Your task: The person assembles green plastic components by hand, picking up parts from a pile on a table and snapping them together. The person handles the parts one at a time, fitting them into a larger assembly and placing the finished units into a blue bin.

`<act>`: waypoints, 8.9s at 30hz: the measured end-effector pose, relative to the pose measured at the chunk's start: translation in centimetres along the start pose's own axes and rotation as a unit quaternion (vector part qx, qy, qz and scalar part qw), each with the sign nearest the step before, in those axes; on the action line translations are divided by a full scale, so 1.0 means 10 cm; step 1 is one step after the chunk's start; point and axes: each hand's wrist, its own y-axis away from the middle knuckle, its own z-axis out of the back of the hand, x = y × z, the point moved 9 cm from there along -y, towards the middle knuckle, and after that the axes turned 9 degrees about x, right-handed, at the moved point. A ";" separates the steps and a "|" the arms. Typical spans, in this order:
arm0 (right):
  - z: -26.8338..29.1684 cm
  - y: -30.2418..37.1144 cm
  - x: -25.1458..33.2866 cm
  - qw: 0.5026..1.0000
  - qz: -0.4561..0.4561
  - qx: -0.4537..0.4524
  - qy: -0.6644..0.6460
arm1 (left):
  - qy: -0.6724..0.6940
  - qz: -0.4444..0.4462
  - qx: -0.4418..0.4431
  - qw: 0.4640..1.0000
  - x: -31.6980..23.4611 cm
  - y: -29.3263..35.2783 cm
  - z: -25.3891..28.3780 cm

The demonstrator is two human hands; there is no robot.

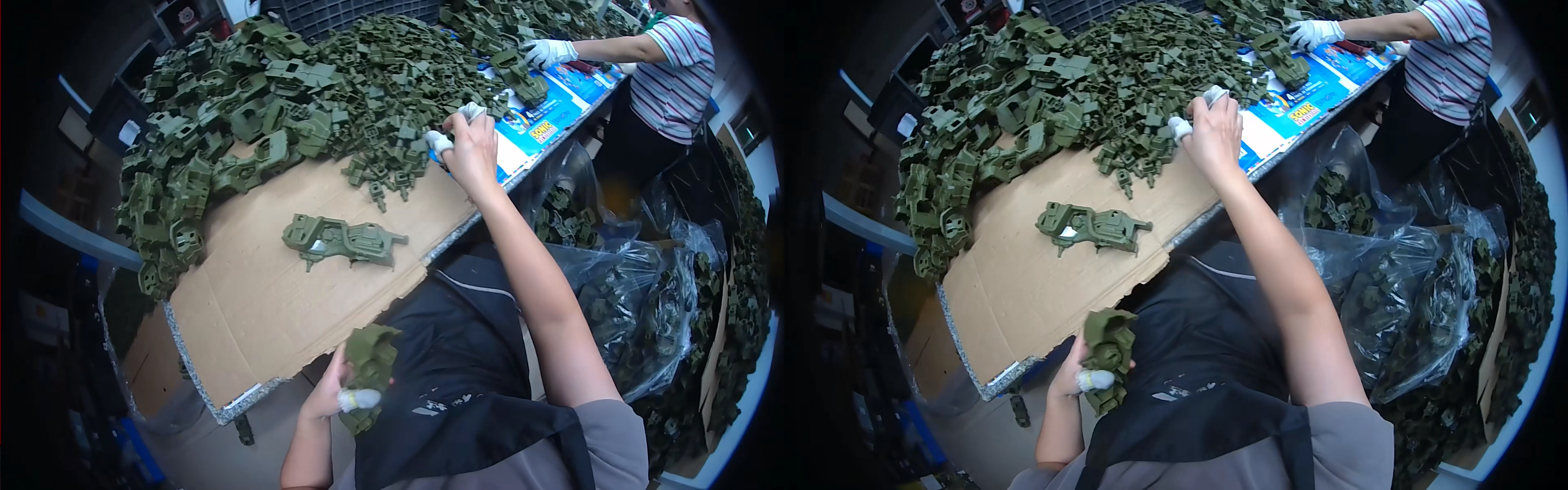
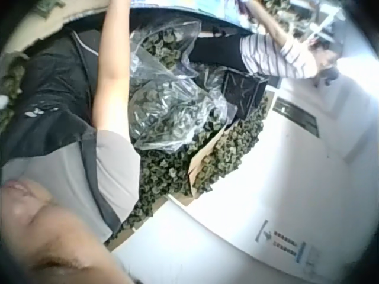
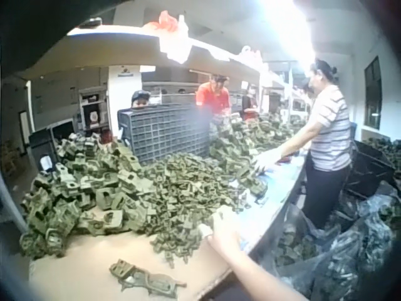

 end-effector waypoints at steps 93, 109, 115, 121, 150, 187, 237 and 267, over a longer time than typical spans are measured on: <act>0.56 2.78 0.82 0.771 0.190 0.516 -0.322 | 0.260 0.106 -0.169 0.945 1.37 -0.38 0.06; 0.21 3.20 1.14 0.725 0.253 0.600 -0.223 | 0.169 0.083 -0.203 0.961 1.34 -0.43 0.07; 0.17 3.34 1.11 0.760 0.231 0.550 -0.258 | 0.100 0.078 -0.185 0.975 1.38 -0.45 0.18; 0.50 2.59 1.25 0.695 0.300 0.621 -0.204 | 0.101 0.085 -0.135 0.982 1.07 -0.39 -0.05; 0.55 1.97 1.46 0.861 0.149 0.275 -0.402 | -0.030 -0.281 -0.348 0.894 -0.43 -0.18 0.42; 0.39 3.12 0.87 0.796 0.179 0.512 -0.267 | -0.620 0.195 0.088 0.755 0.47 -0.23 -0.55; 0.01 2.86 1.76 0.790 0.196 0.529 -0.238 | -0.356 0.084 -0.172 0.915 0.39 0.49 0.04; 1.18 2.02 1.10 0.782 0.250 0.400 -0.408 | -0.545 -0.089 0.039 0.833 -0.29 -0.29 -0.76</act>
